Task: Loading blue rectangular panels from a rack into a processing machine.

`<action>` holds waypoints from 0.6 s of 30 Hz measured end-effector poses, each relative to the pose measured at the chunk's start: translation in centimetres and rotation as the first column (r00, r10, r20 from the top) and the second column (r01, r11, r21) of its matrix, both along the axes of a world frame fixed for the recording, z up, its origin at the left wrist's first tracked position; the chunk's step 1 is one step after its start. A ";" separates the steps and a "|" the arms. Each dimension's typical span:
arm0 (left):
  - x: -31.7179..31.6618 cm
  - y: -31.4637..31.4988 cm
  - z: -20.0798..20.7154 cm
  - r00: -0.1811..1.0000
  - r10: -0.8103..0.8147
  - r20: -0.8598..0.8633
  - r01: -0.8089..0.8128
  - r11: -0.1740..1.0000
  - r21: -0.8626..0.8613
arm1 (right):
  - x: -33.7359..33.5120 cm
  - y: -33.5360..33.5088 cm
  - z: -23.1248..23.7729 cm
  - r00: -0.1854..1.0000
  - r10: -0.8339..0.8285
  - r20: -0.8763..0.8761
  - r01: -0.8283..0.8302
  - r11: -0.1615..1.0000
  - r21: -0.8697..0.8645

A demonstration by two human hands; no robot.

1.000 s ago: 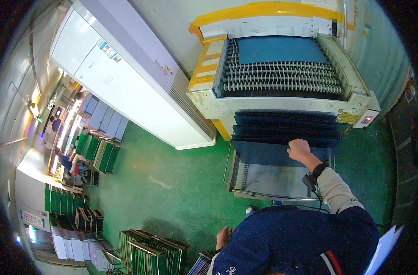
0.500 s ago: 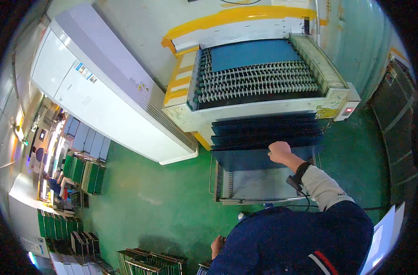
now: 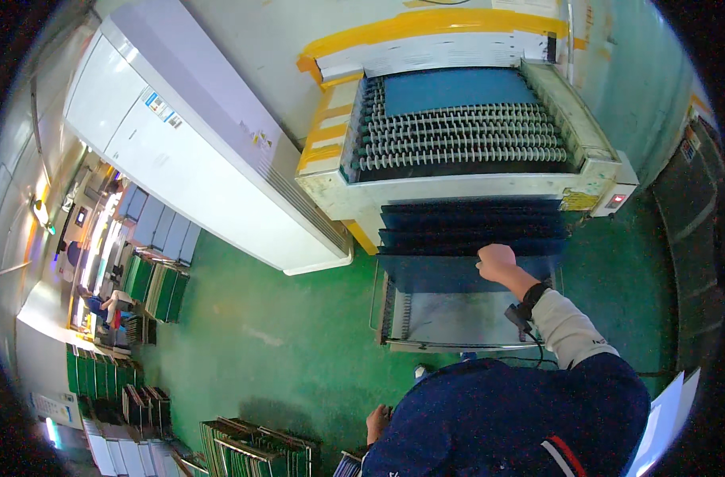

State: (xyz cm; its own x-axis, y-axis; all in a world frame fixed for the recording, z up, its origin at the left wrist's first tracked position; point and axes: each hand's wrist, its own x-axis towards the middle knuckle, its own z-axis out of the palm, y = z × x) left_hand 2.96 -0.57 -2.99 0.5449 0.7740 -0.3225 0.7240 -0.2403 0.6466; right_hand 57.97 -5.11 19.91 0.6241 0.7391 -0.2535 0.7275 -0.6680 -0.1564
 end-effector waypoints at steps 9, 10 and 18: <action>0.7 -0.7 1.0 0.995 0.048 -0.082 -0.052 0.998 -0.048 | -0.5 1.3 0.6 1.000 0.009 -0.013 -0.009 1.000 -0.011; 1.0 -0.7 0.8 0.987 0.153 0.056 -0.136 0.962 -0.237 | -0.5 1.1 0.7 1.000 0.025 0.004 -0.025 1.000 -0.004; 2.3 0.3 0.6 0.468 0.873 -0.138 -0.486 0.124 -0.865 | -0.5 0.0 0.3 0.999 0.019 0.026 -0.020 0.998 0.059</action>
State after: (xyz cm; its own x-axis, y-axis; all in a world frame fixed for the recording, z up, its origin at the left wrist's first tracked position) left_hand 5.30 -0.28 -2.40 0.1170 0.4189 -0.9005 -0.0212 0.9076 0.4194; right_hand 57.50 -5.10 20.21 0.6151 0.7644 -0.1932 0.7447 -0.6437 -0.1763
